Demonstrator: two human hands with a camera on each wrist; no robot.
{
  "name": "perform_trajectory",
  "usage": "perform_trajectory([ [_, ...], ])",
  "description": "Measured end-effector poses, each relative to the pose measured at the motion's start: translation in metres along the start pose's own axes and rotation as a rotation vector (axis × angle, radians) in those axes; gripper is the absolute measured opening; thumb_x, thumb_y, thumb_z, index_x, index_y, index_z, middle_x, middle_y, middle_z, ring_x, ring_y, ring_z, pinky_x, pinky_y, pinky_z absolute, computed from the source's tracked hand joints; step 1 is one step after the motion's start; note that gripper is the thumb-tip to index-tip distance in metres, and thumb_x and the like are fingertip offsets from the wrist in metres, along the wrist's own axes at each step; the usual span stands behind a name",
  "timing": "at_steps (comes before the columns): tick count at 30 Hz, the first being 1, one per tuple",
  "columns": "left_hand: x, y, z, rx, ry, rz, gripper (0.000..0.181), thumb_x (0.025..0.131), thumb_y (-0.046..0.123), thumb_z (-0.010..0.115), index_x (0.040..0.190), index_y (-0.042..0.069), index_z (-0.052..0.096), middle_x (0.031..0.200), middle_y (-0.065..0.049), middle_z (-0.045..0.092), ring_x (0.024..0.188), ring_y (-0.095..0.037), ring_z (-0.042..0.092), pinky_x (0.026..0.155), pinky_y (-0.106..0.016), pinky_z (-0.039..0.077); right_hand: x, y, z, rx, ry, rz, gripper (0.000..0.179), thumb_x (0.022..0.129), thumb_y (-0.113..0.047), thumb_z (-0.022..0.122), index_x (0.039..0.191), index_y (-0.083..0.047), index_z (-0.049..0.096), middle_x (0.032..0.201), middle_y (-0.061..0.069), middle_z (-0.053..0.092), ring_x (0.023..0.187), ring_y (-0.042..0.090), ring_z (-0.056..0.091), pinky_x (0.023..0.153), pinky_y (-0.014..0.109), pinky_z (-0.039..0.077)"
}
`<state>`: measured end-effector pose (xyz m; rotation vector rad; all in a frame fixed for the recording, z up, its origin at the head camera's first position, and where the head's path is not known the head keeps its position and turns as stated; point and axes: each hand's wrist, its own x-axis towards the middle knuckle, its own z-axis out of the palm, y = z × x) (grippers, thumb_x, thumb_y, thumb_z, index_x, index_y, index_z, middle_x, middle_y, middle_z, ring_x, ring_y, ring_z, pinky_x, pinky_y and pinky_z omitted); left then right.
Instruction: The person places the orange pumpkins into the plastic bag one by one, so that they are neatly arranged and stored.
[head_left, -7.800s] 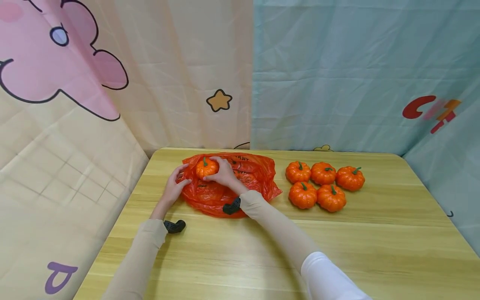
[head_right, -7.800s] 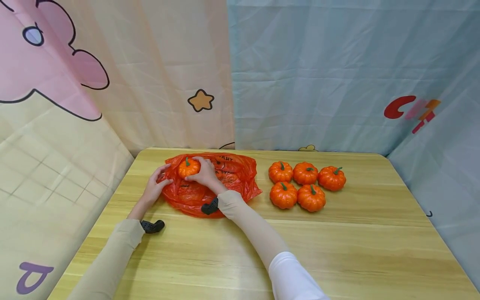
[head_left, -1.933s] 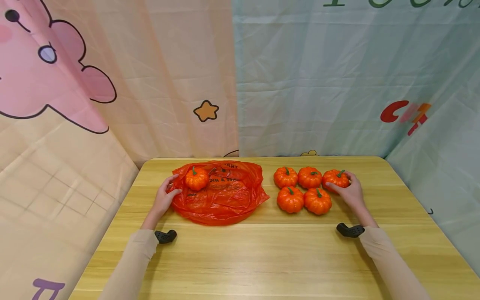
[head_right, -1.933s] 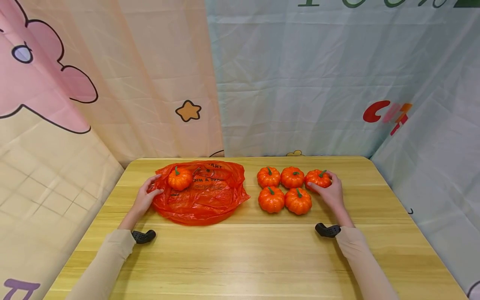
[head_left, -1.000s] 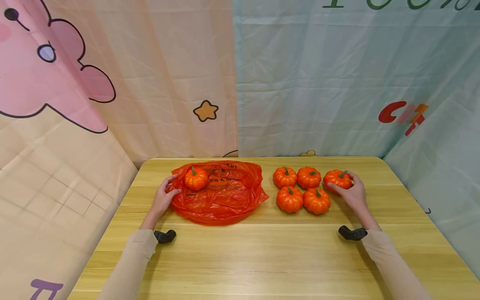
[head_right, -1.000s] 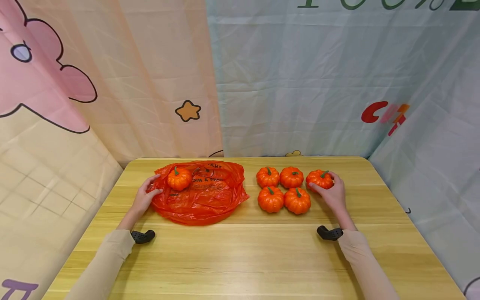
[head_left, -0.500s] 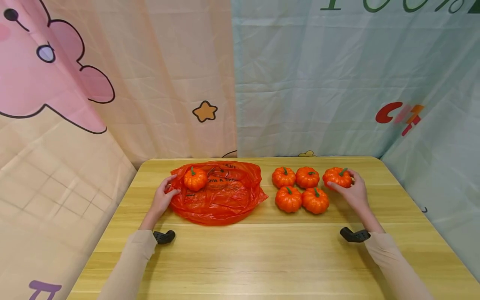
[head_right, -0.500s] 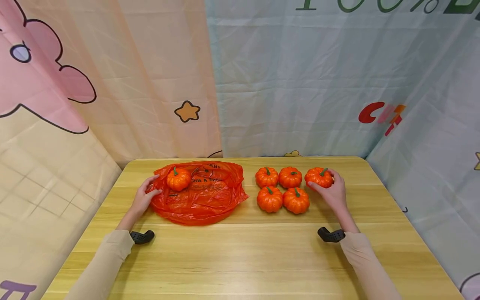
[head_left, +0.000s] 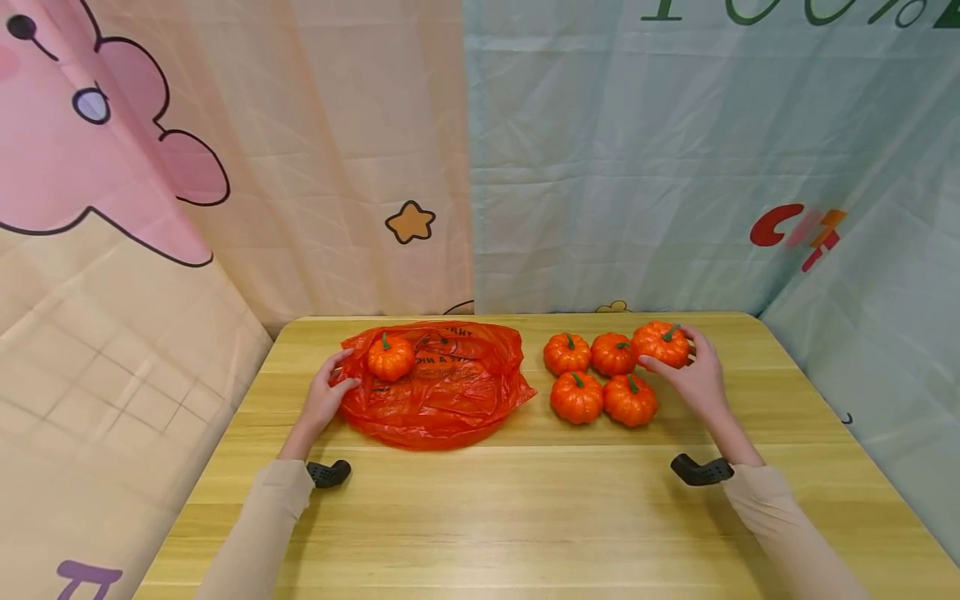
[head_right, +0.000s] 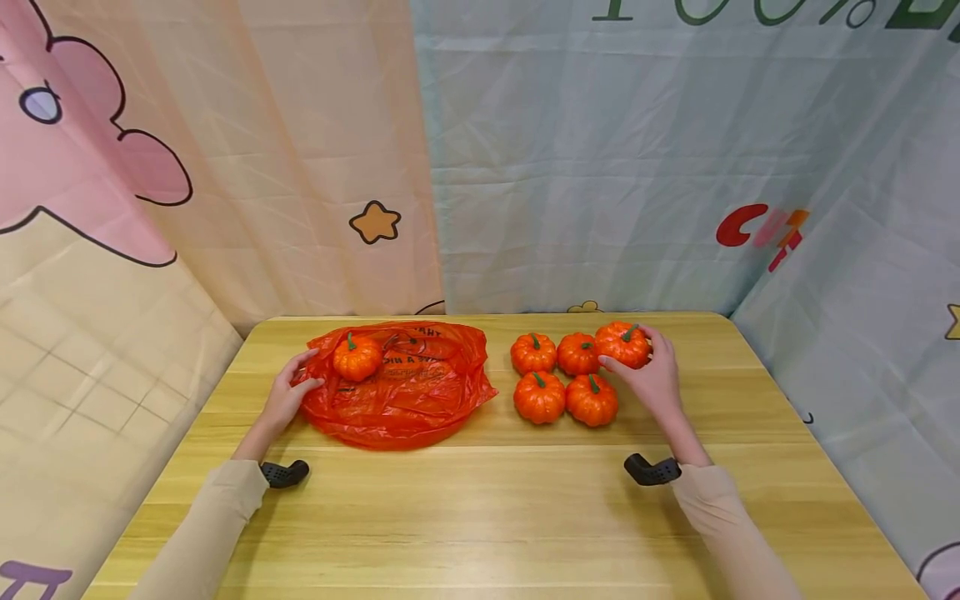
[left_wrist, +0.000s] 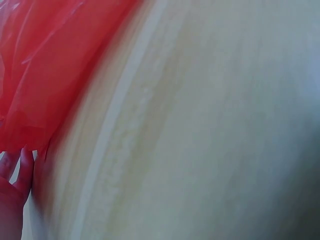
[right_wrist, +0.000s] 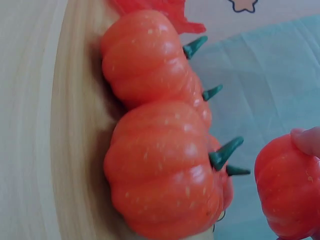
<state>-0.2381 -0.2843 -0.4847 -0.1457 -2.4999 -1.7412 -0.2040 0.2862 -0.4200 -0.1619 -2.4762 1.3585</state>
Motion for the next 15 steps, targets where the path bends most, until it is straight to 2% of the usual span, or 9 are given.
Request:
perform_trajectory([
  [8, 0.0, 0.002, -0.001, 0.002, 0.01, -0.018, 0.054, 0.095, 0.007, 0.052, 0.146, 0.003, 0.033, 0.15, -0.022, 0.034, 0.127, -0.035, 0.042, 0.082, -0.001, 0.039, -0.001, -0.022, 0.018, 0.049, -0.014, -0.041, 0.084, 0.08, -0.027, 0.078, 0.146, -0.003, 0.032, 0.144, 0.023, 0.034, 0.127, 0.037, 0.037, 0.102, 0.052, 0.037],
  [15, -0.014, 0.037, 0.002, -0.041, -0.013, -0.065, 0.054, 0.095, 0.001, 0.049, 0.146, -0.003, 0.031, 0.151, -0.026, 0.03, 0.129, -0.041, 0.039, 0.079, 0.0, 0.039, -0.004, -0.04, 0.039, 0.095, -0.033, -0.08, 0.08, 0.079, -0.023, 0.078, 0.144, -0.004, 0.036, 0.143, 0.022, 0.036, 0.126, 0.036, 0.039, 0.102, 0.05, 0.037],
])
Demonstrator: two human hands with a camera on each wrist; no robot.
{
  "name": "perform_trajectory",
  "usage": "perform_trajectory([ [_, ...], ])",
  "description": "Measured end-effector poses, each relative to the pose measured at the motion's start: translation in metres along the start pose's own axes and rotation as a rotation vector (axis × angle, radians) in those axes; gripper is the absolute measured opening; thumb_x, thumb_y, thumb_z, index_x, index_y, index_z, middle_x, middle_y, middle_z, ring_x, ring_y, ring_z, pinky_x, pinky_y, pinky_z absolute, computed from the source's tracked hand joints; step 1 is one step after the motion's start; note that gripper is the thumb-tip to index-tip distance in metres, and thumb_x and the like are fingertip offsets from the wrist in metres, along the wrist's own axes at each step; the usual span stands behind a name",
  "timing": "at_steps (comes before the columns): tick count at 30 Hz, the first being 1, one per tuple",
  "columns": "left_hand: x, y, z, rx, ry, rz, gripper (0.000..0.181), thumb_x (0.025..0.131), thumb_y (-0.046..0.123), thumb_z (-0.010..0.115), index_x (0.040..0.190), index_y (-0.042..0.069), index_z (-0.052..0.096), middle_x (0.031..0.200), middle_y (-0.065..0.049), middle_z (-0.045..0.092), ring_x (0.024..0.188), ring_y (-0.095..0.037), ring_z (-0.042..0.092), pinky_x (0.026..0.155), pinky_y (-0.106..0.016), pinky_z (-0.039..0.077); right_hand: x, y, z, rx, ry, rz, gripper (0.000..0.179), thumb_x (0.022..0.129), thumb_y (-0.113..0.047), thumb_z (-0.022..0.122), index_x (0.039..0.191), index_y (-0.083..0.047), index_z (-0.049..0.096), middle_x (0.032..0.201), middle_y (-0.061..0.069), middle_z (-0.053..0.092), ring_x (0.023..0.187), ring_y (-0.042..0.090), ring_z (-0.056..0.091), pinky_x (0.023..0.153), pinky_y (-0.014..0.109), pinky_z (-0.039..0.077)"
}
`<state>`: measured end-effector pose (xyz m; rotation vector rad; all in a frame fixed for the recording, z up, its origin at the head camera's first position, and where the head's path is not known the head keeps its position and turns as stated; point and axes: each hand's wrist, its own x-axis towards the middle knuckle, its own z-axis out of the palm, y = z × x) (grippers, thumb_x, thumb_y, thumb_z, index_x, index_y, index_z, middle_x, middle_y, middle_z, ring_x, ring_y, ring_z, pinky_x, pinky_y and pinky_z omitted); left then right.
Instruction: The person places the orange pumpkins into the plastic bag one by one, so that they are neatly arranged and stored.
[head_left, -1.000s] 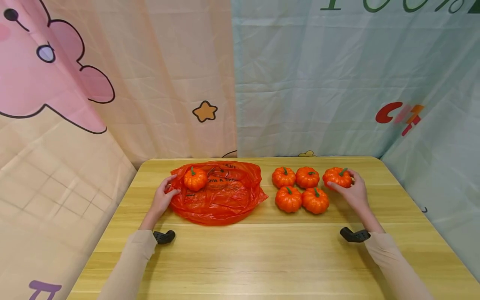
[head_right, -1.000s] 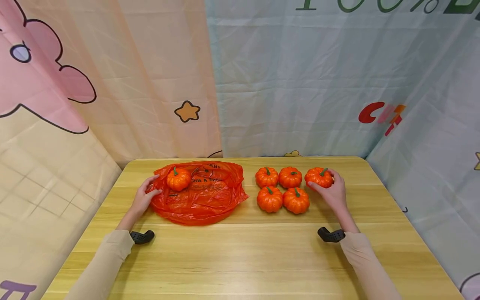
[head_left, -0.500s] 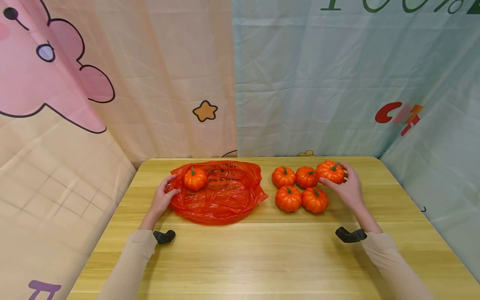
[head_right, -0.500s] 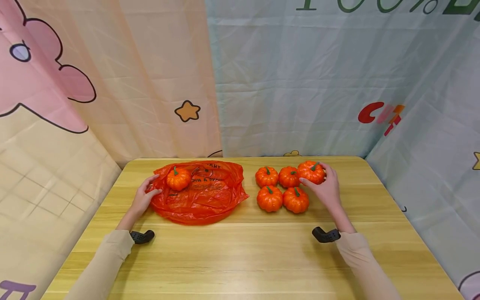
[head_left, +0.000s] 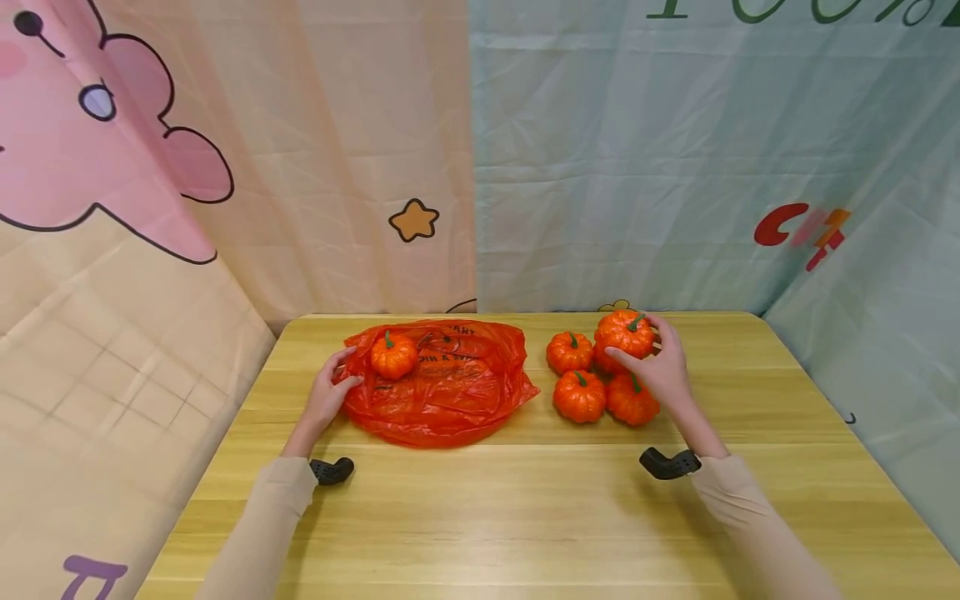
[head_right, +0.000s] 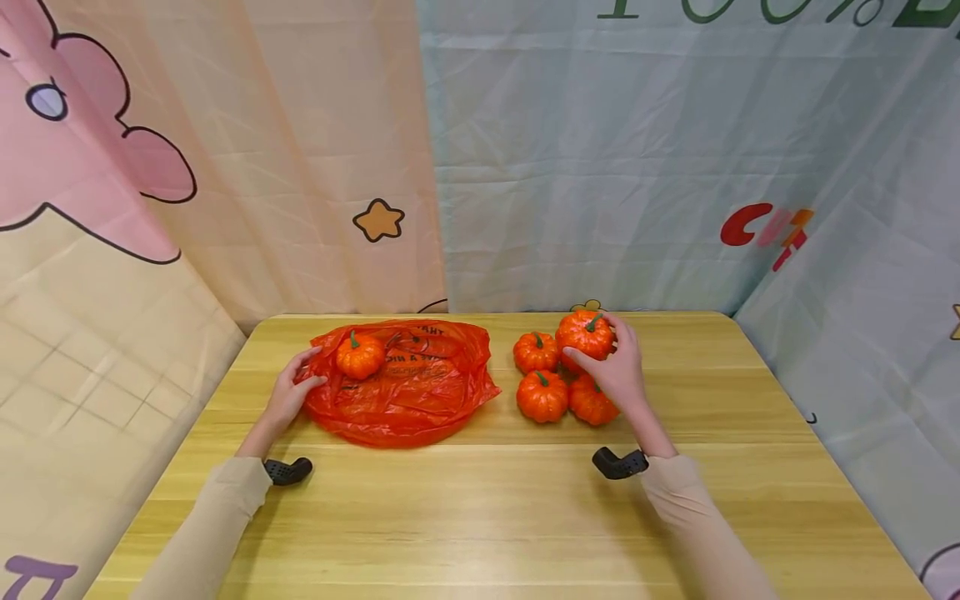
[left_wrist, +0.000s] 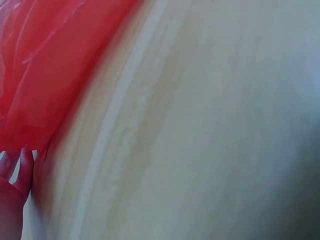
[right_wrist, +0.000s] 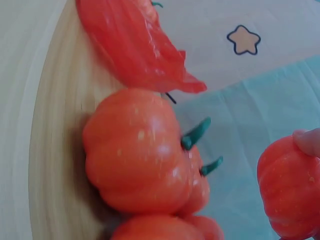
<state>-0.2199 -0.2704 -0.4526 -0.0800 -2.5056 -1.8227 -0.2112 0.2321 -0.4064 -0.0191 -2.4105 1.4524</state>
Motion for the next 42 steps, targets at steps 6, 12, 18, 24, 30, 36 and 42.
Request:
perform_trajectory([
  [6, -0.001, 0.002, 0.001, -0.002, 0.001, -0.001, 0.054, 0.095, 0.001, 0.049, 0.145, -0.003, 0.032, 0.151, -0.025, 0.031, 0.129, -0.04, 0.039, 0.079, 0.0, 0.039, 0.001, -0.01, 0.02, 0.039, -0.028, -0.008, 0.08, 0.078, -0.022, 0.08, 0.144, -0.007, 0.037, 0.144, 0.019, 0.036, 0.124, 0.035, 0.04, 0.103, 0.049, 0.037],
  [12, 0.0, -0.001, 0.0, -0.007, 0.003, -0.001, 0.054, 0.095, 0.0, 0.049, 0.145, -0.003, 0.032, 0.151, -0.025, 0.031, 0.128, -0.04, 0.039, 0.078, 0.0, 0.04, -0.001, -0.02, 0.04, 0.074, -0.06, -0.012, 0.08, 0.077, -0.026, 0.08, 0.144, -0.011, 0.038, 0.143, 0.018, 0.036, 0.124, 0.033, 0.042, 0.101, 0.05, 0.041],
  [18, 0.01, -0.021, -0.002, -0.021, 0.008, 0.003, 0.055, 0.095, 0.001, 0.05, 0.146, 0.0, 0.032, 0.151, -0.024, 0.032, 0.128, -0.039, 0.04, 0.079, -0.001, 0.041, -0.003, -0.029, 0.058, 0.109, -0.095, -0.05, 0.078, 0.076, -0.025, 0.081, 0.142, -0.014, 0.041, 0.144, 0.015, 0.036, 0.124, 0.031, 0.042, 0.103, 0.048, 0.04],
  [24, 0.016, -0.034, -0.003, 0.008, 0.024, 0.029, 0.054, 0.095, 0.005, 0.051, 0.146, 0.003, 0.034, 0.15, -0.021, 0.035, 0.126, -0.035, 0.042, 0.081, -0.002, 0.041, -0.004, -0.036, 0.075, 0.143, -0.122, -0.067, 0.077, 0.075, -0.024, 0.082, 0.14, -0.014, 0.043, 0.142, 0.014, 0.038, 0.122, 0.03, 0.043, 0.099, 0.048, 0.044],
  [30, 0.016, -0.035, -0.003, 0.023, 0.029, 0.029, 0.053, 0.096, 0.006, 0.051, 0.146, 0.004, 0.034, 0.15, -0.021, 0.035, 0.127, -0.035, 0.042, 0.081, -0.002, 0.04, -0.006, -0.042, 0.092, 0.16, -0.154, -0.071, 0.077, 0.075, -0.022, 0.082, 0.14, -0.013, 0.042, 0.14, 0.015, 0.039, 0.122, 0.031, 0.045, 0.099, 0.05, 0.046],
  [36, 0.014, -0.029, -0.003, -0.004, 0.013, 0.004, 0.054, 0.096, 0.004, 0.05, 0.147, 0.003, 0.032, 0.152, -0.021, 0.032, 0.13, -0.037, 0.039, 0.08, 0.0, 0.039, -0.008, -0.052, 0.106, 0.177, -0.178, -0.059, 0.078, 0.074, -0.022, 0.083, 0.14, -0.013, 0.043, 0.141, 0.014, 0.039, 0.122, 0.031, 0.044, 0.099, 0.05, 0.046],
  [42, 0.004, -0.007, -0.001, -0.007, -0.003, 0.005, 0.054, 0.095, 0.001, 0.049, 0.146, -0.003, 0.031, 0.151, -0.025, 0.03, 0.128, -0.04, 0.038, 0.079, -0.001, 0.04, -0.01, -0.058, 0.121, 0.195, -0.209, -0.059, 0.079, 0.073, -0.022, 0.083, 0.14, -0.012, 0.043, 0.142, 0.013, 0.039, 0.122, 0.031, 0.045, 0.099, 0.049, 0.046],
])
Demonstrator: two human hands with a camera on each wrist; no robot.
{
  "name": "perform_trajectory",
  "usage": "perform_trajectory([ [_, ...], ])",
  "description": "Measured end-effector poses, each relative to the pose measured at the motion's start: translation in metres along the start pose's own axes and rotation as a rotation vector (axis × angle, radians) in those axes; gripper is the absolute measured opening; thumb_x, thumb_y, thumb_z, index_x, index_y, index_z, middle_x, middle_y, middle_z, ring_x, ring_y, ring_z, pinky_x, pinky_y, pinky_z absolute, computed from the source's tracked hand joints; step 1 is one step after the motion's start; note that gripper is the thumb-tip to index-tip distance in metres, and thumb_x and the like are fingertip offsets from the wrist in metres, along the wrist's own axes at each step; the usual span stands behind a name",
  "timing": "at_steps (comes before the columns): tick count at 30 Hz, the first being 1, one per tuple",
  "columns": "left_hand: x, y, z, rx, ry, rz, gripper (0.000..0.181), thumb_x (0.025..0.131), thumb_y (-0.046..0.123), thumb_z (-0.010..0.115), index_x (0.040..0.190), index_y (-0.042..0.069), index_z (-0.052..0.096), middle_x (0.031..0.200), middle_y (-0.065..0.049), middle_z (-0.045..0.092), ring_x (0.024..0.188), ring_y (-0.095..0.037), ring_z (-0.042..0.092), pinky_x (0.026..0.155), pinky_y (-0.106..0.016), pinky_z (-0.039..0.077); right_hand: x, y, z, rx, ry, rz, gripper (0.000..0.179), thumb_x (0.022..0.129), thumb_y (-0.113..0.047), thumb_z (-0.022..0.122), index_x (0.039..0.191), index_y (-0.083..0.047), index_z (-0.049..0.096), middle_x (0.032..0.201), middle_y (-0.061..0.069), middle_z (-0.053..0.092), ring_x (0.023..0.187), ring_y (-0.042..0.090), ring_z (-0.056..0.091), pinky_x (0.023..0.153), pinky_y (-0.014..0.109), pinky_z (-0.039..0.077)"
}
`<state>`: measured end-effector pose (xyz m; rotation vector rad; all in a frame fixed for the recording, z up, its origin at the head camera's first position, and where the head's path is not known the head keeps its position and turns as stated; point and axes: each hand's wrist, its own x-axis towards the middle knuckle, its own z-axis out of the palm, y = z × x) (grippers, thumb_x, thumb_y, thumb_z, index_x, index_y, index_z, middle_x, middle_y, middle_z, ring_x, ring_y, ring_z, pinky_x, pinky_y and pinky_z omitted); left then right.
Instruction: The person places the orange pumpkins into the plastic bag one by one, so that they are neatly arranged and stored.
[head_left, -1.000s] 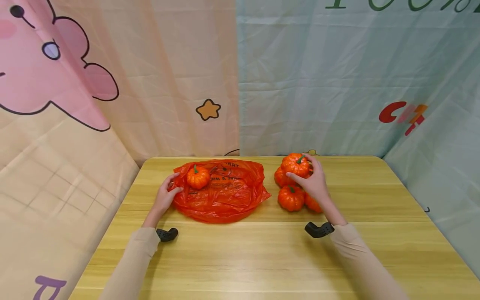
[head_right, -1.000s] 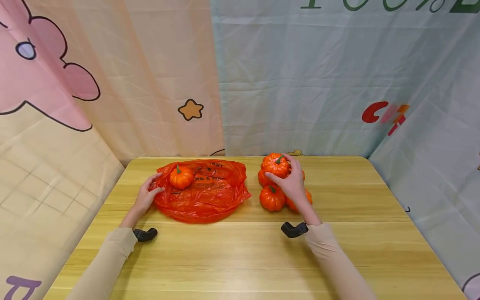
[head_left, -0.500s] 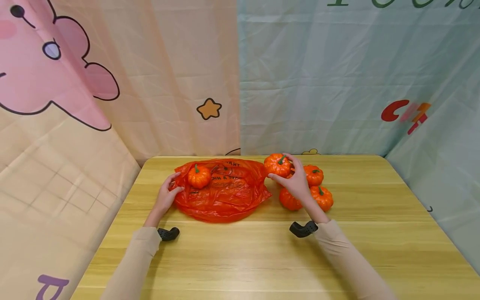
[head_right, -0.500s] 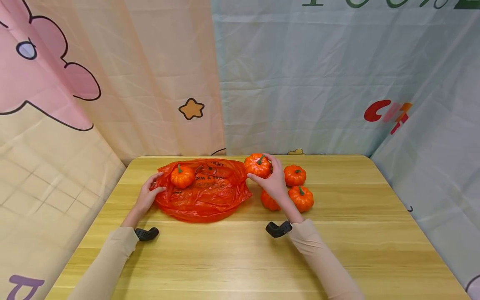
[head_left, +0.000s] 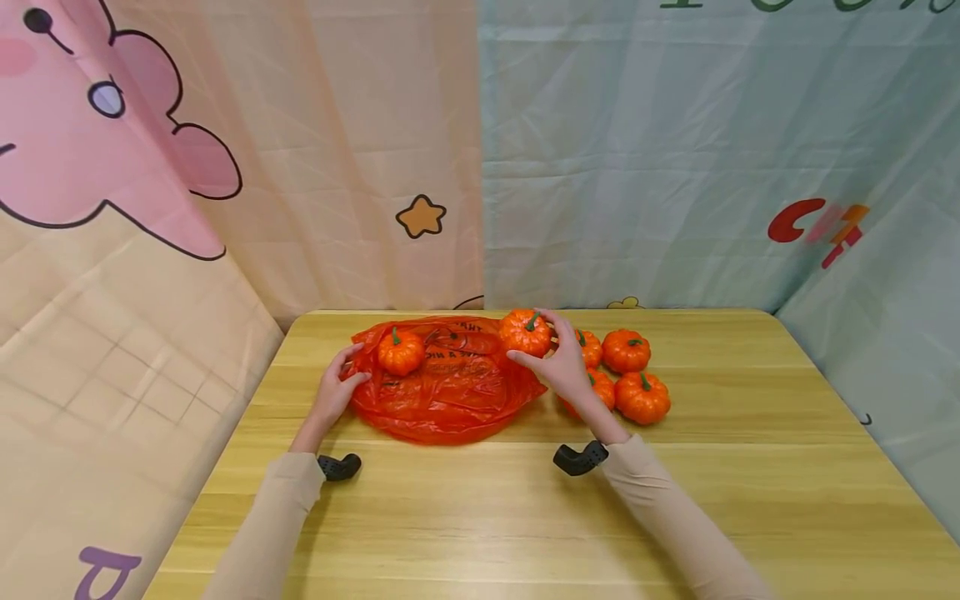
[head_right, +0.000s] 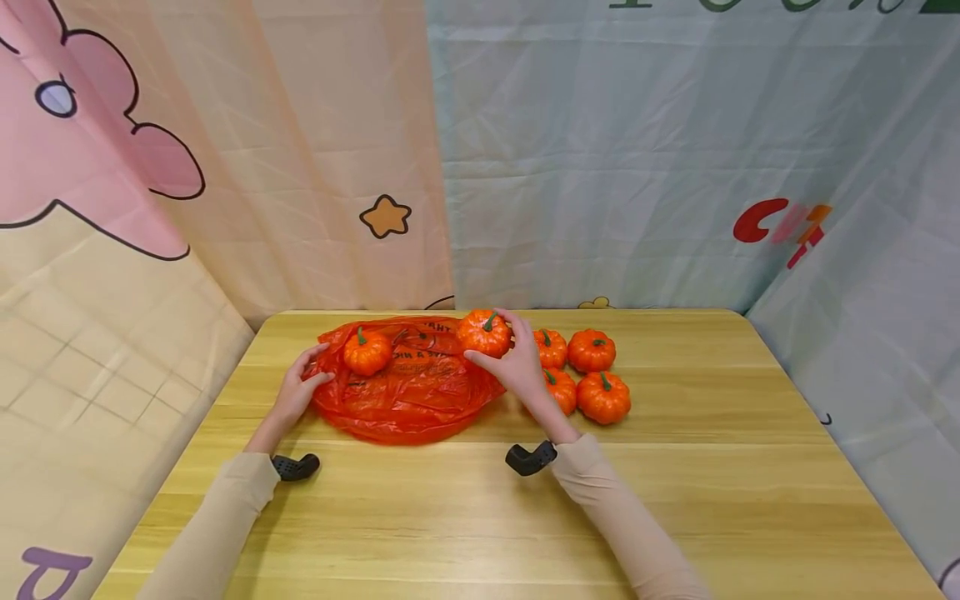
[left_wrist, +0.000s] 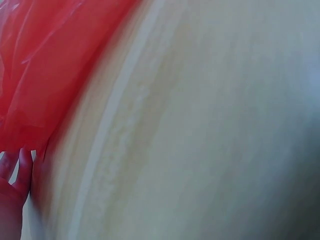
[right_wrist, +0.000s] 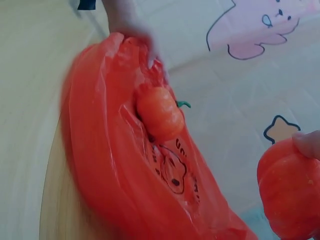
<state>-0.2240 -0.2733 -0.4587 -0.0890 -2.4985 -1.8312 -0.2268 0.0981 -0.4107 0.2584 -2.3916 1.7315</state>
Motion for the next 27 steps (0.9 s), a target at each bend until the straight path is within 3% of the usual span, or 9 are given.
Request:
perform_trajectory([
  [5, -0.005, 0.007, 0.002, 0.001, -0.004, -0.01, 0.054, 0.095, 0.001, 0.049, 0.146, -0.003, 0.031, 0.151, -0.025, 0.03, 0.129, -0.039, 0.039, 0.08, -0.001, 0.04, 0.003, -0.002, 0.015, 0.001, -0.04, 0.024, 0.079, 0.072, -0.024, 0.084, 0.14, -0.014, 0.044, 0.143, 0.011, 0.04, 0.122, 0.031, 0.048, 0.099, 0.048, 0.047],
  [14, -0.002, 0.005, 0.001, -0.003, 0.002, -0.006, 0.054, 0.095, 0.001, 0.05, 0.146, -0.003, 0.032, 0.151, -0.025, 0.031, 0.13, -0.041, 0.039, 0.08, -0.001, 0.04, 0.007, -0.009, 0.036, -0.018, -0.082, -0.017, 0.078, 0.074, -0.024, 0.083, 0.14, -0.013, 0.044, 0.141, 0.012, 0.044, 0.125, 0.033, 0.048, 0.101, 0.051, 0.045],
  [21, 0.012, -0.029, -0.002, 0.022, 0.027, 0.048, 0.053, 0.095, 0.005, 0.052, 0.146, 0.005, 0.035, 0.15, -0.019, 0.035, 0.128, -0.036, 0.042, 0.082, -0.002, 0.04, 0.011, -0.007, 0.053, -0.013, -0.113, -0.01, 0.079, 0.073, -0.024, 0.083, 0.14, -0.011, 0.044, 0.139, 0.011, 0.046, 0.123, 0.031, 0.048, 0.101, 0.048, 0.045],
  [27, 0.012, -0.027, -0.002, 0.015, 0.03, 0.034, 0.053, 0.095, 0.004, 0.052, 0.146, 0.004, 0.035, 0.15, -0.02, 0.035, 0.129, -0.036, 0.041, 0.083, -0.002, 0.04, 0.016, -0.008, 0.067, -0.036, -0.127, -0.017, 0.077, 0.073, -0.027, 0.083, 0.139, -0.014, 0.046, 0.139, 0.01, 0.046, 0.123, 0.03, 0.049, 0.101, 0.048, 0.046],
])
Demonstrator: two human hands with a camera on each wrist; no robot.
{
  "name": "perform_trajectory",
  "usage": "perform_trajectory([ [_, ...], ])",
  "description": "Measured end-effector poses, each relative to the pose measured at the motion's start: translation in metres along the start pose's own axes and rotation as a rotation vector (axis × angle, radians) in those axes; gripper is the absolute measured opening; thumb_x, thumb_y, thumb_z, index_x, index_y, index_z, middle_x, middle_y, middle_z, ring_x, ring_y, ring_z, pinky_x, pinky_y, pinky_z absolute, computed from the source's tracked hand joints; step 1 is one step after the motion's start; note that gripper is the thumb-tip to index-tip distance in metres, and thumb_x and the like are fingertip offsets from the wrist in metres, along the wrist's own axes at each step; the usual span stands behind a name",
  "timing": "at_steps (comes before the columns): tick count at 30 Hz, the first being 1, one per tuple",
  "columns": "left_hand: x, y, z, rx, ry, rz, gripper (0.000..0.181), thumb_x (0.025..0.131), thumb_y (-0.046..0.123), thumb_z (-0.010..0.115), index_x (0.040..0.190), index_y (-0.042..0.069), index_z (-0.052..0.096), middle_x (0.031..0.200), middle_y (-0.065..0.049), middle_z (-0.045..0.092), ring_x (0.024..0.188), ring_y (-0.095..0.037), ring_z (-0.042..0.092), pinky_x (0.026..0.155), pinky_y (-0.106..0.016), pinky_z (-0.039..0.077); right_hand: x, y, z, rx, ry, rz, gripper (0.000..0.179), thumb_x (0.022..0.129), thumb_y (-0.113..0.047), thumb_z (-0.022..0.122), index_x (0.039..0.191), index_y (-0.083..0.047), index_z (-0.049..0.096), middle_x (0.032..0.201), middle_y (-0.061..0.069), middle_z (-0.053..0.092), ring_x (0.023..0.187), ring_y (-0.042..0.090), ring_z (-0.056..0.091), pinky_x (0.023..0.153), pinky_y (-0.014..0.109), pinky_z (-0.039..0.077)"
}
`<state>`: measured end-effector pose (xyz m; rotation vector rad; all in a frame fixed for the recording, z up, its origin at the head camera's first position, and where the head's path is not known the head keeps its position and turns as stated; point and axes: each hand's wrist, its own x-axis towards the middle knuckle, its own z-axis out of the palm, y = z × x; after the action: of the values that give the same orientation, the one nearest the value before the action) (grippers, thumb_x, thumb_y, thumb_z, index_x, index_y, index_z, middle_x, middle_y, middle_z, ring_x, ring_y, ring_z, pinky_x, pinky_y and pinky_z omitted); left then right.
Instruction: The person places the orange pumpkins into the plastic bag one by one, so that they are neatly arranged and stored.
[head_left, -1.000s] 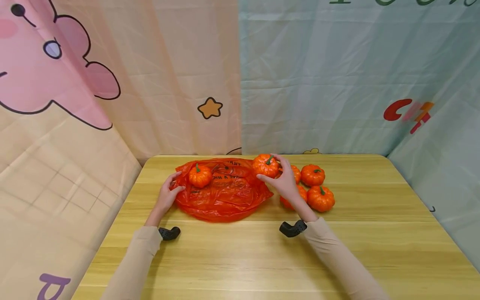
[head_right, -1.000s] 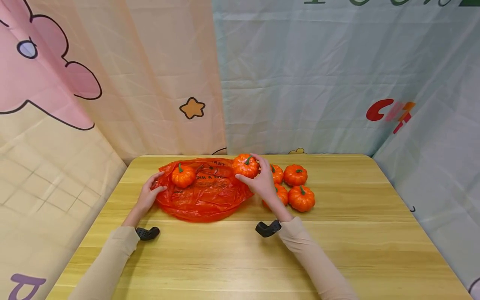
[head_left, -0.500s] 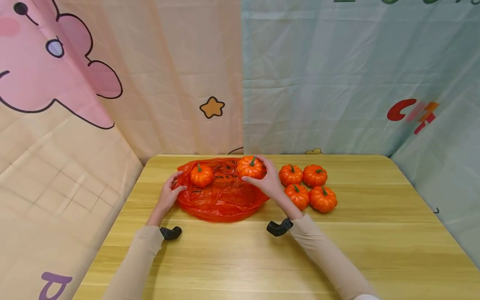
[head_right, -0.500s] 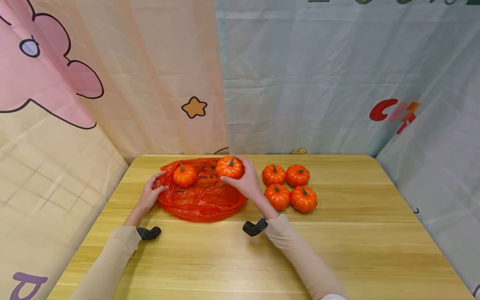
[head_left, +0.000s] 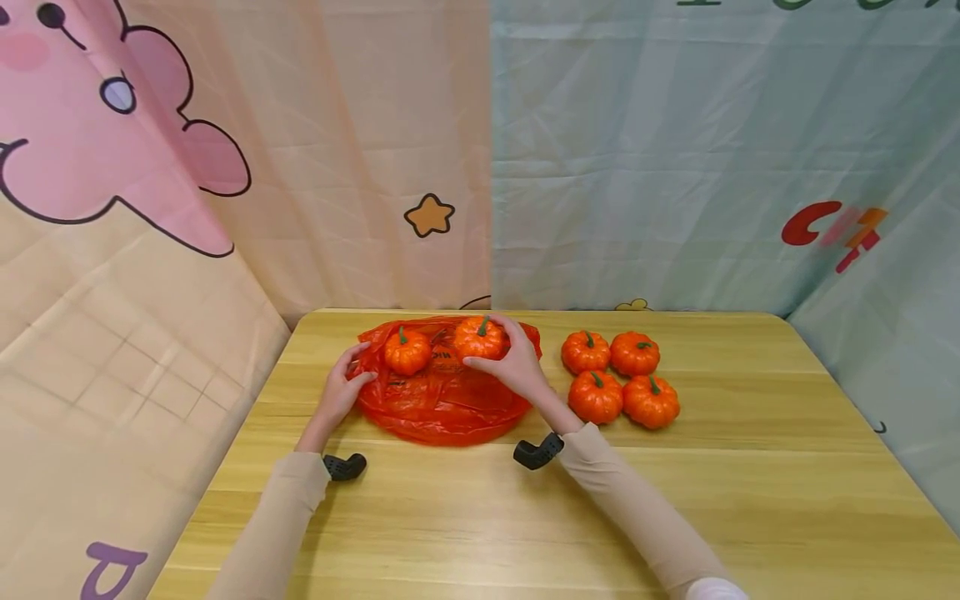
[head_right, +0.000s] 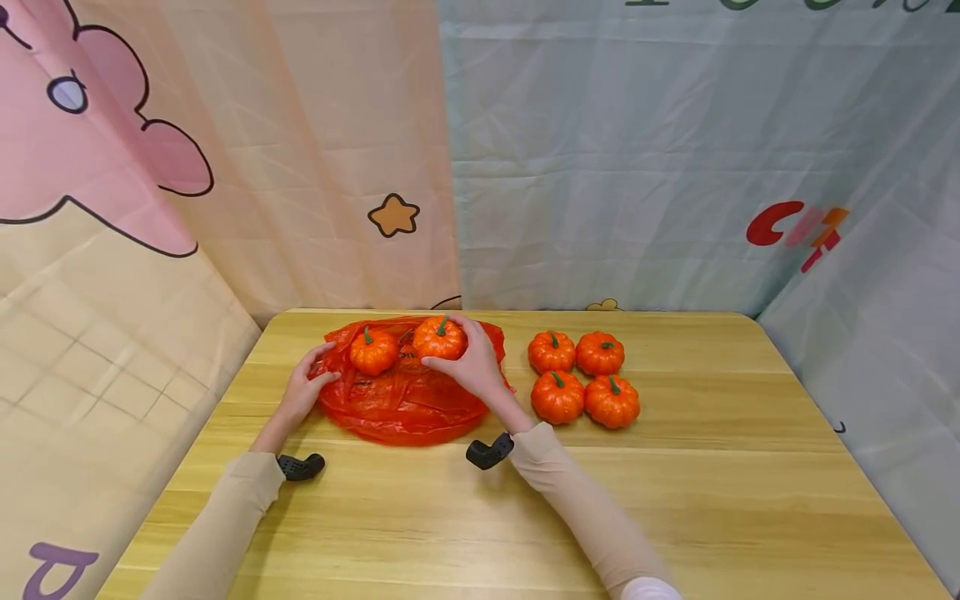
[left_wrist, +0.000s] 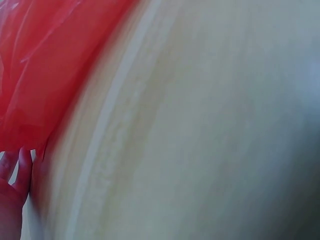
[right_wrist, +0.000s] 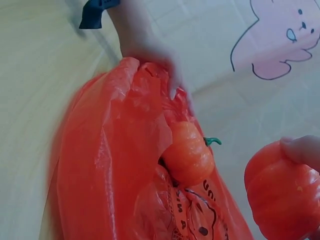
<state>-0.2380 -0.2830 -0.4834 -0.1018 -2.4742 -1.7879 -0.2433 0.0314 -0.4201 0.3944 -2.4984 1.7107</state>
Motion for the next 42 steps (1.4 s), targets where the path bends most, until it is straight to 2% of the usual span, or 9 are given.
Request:
perform_trajectory([
  [6, -0.007, 0.02, 0.001, -0.057, -0.021, -0.033, 0.054, 0.094, -0.001, 0.05, 0.146, -0.001, 0.033, 0.151, -0.023, 0.032, 0.131, -0.039, 0.039, 0.081, -0.001, 0.04, 0.008, 0.001, 0.01, -0.049, -0.016, 0.015, 0.078, 0.073, -0.028, 0.083, 0.139, -0.012, 0.045, 0.139, 0.012, 0.047, 0.124, 0.031, 0.048, 0.102, 0.047, 0.045],
  [11, -0.013, 0.034, 0.004, -0.046, -0.025, -0.034, 0.055, 0.094, -0.001, 0.05, 0.145, -0.003, 0.032, 0.151, -0.025, 0.032, 0.129, -0.039, 0.039, 0.08, -0.001, 0.04, 0.014, 0.004, 0.016, -0.062, -0.046, 0.02, 0.077, 0.073, -0.026, 0.084, 0.138, -0.011, 0.046, 0.138, 0.013, 0.048, 0.124, 0.031, 0.049, 0.103, 0.046, 0.044],
  [27, -0.014, 0.034, 0.003, -0.022, -0.002, -0.032, 0.054, 0.094, -0.001, 0.05, 0.145, -0.004, 0.034, 0.148, -0.026, 0.034, 0.127, -0.039, 0.041, 0.079, -0.001, 0.04, 0.032, 0.018, 0.041, -0.119, -0.068, 0.039, 0.074, 0.072, -0.03, 0.084, 0.134, -0.008, 0.05, 0.133, 0.017, 0.05, 0.119, 0.033, 0.05, 0.1, 0.047, 0.046],
  [42, -0.014, 0.034, 0.004, -0.025, -0.01, -0.047, 0.054, 0.094, -0.001, 0.05, 0.145, -0.002, 0.033, 0.149, -0.024, 0.034, 0.129, -0.039, 0.041, 0.08, -0.003, 0.042, 0.034, 0.026, 0.054, -0.136, -0.046, 0.08, 0.072, 0.072, -0.029, 0.084, 0.133, -0.009, 0.05, 0.13, 0.018, 0.049, 0.114, 0.036, 0.052, 0.099, 0.049, 0.046],
])
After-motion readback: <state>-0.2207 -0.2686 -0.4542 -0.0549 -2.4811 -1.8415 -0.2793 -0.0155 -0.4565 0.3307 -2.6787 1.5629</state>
